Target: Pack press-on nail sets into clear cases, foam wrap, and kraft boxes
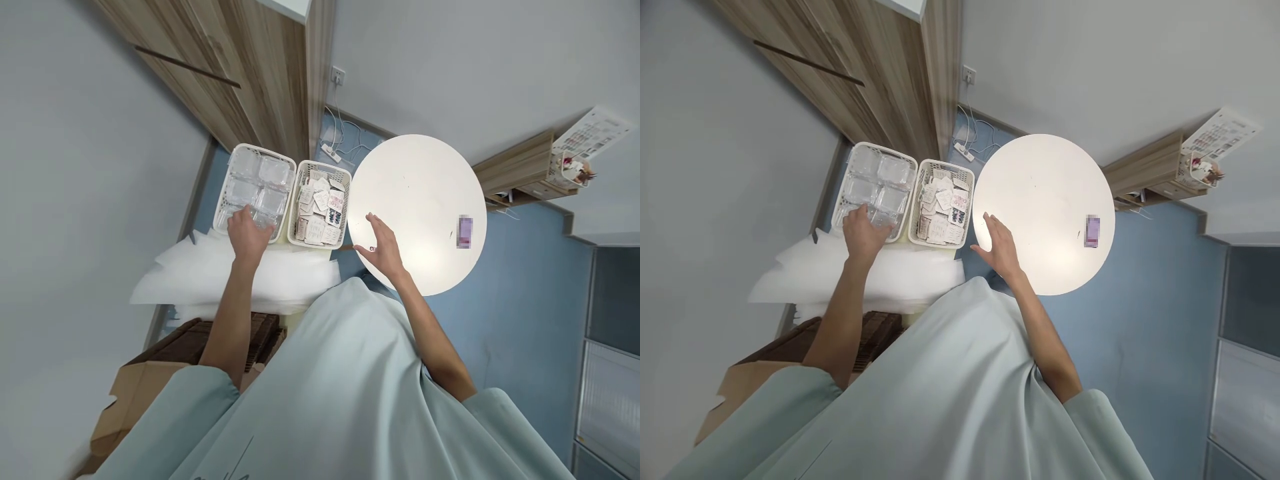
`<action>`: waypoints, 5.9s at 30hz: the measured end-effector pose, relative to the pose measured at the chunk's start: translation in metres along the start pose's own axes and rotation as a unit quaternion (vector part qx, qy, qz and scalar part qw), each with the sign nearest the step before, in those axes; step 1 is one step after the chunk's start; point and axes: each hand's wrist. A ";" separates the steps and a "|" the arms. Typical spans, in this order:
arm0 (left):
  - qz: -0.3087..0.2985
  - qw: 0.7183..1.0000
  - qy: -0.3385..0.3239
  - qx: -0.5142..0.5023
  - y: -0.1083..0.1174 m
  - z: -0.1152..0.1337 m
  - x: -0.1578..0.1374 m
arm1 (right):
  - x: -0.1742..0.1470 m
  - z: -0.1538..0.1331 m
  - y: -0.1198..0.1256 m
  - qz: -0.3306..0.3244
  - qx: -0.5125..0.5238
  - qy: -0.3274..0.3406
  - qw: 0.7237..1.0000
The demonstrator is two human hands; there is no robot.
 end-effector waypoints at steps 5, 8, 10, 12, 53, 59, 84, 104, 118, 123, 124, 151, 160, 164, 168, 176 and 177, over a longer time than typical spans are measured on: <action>-0.022 0.999 0.006 0.029 -0.014 -0.010 0.000 | -0.006 -0.006 -0.001 -0.002 -0.004 -0.007 1.000; -0.028 0.999 0.000 0.046 -0.018 -0.013 -0.004 | -0.013 -0.005 -0.002 0.001 -0.006 -0.012 1.000; -0.028 0.998 -0.003 0.053 -0.019 -0.013 -0.005 | -0.017 -0.003 -0.002 0.001 -0.009 -0.012 1.000; -0.030 0.998 -0.003 0.057 -0.020 -0.012 -0.005 | -0.021 -0.002 -0.002 -0.001 -0.010 -0.014 1.000; -0.369 0.862 0.022 -0.346 -0.212 0.258 -0.225 | -0.132 0.172 0.062 -0.114 0.536 -0.133 0.826; -0.415 0.851 0.063 -0.317 -0.241 0.266 -0.240 | -0.161 0.202 0.067 -0.119 0.571 -0.174 0.793; -0.414 0.830 0.076 -0.365 -0.269 0.273 -0.262 | -0.188 0.226 0.092 -0.138 0.528 -0.113 0.830; -0.379 0.846 0.078 -0.366 -0.225 0.253 -0.267 | -0.189 0.184 0.090 -0.081 0.305 0.000 0.949; -0.421 0.828 0.013 -0.369 -0.184 0.253 -0.266 | -0.169 0.160 0.097 -0.124 0.486 -0.114 0.857; -0.426 0.827 0.036 -0.364 -0.177 0.250 -0.259 | -0.163 0.154 0.096 -0.142 0.508 -0.121 0.841; -0.430 0.827 0.039 -0.360 -0.177 0.248 -0.257 | -0.162 0.154 0.095 -0.147 0.512 -0.122 0.838; -0.262 0.819 0.126 -0.495 -0.198 0.216 -0.227 | -0.126 0.141 0.053 -0.100 0.586 -0.197 0.780; -0.135 0.824 0.187 -0.517 -0.197 0.208 -0.215 | -0.113 0.138 0.043 -0.178 0.555 -0.162 0.797; -0.093 0.821 0.216 -0.520 -0.181 0.199 -0.202 | -0.097 0.157 0.026 -0.175 0.501 -0.163 0.832; -0.048 0.824 0.223 -0.519 -0.165 0.190 -0.196 | -0.070 0.181 -0.005 -0.149 0.341 -0.186 0.910; 0.004 0.821 0.240 -0.518 -0.149 0.179 -0.211 | -0.026 0.193 -0.075 -0.242 0.026 -0.090 0.966; 0.009 0.819 0.240 -0.522 -0.148 0.178 -0.216 | -0.024 0.192 -0.082 -0.252 0.003 -0.087 0.964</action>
Point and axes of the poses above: each hand's wrist, its own x-axis towards the middle knuckle, its own y-axis out of the back of the hand, z = x × y, and after that the axes turned 14 degrees about -x, right-handed
